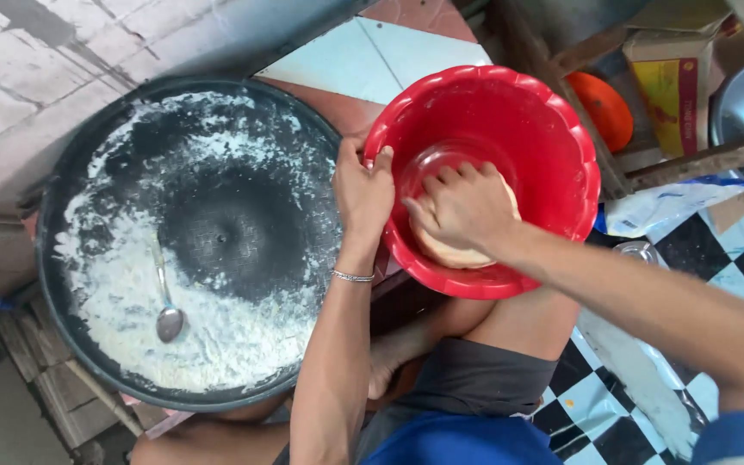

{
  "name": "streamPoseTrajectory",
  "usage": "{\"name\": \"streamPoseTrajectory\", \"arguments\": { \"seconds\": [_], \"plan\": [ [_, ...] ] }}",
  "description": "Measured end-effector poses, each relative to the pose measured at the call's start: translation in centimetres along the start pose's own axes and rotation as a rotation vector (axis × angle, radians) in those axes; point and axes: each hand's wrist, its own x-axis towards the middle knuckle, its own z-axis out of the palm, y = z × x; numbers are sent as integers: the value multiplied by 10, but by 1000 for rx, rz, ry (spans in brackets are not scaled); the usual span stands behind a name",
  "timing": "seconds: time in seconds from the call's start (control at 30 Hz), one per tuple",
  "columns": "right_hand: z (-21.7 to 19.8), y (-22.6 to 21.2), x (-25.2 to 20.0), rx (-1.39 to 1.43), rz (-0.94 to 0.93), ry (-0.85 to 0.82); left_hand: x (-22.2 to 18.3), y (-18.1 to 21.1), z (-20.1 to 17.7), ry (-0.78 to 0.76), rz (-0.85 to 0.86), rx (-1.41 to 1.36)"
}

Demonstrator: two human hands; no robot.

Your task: Kneading dough in a bowl and shaping it into small balls on a tray.

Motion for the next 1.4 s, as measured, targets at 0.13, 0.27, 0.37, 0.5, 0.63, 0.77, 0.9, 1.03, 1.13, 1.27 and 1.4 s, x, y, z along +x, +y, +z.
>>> {"name": "streamPoseTrajectory", "arguments": {
  "seconds": [0.13,0.27,0.37,0.5,0.63,0.77,0.9,1.03,1.13,1.27,1.4],
  "plan": [
    [32,3,35,68,-27,-53,-1,-7,-4,24,-1,-12],
    [23,9,49,104,-101,-259,-1,-25,-2,73,-15,-38],
    [-71,15,71,243,-85,-645,2,-22,-1,106,-9,-76],
    [-71,60,86,621,392,-702,-7,-24,-1,74,-2,-44],
    [-34,46,62,594,305,-537,-15,-5,3,107,-17,-42],
    [-70,18,45,499,118,-772,-18,-8,5,122,-67,-87],
    [-71,-3,-5,133,-97,-379,-14,-17,5,119,-61,-89],
    [-71,-11,-12,169,-96,-283,-9,-19,3,98,-76,-73],
    [-30,-2,4,169,-68,-233,-11,-10,2,28,-38,-4],
    [28,10,37,94,-238,-46,-12,-1,-2,-14,2,102],
    [53,19,70,149,-400,105,0,-20,2,15,-2,162]
  ]
}}
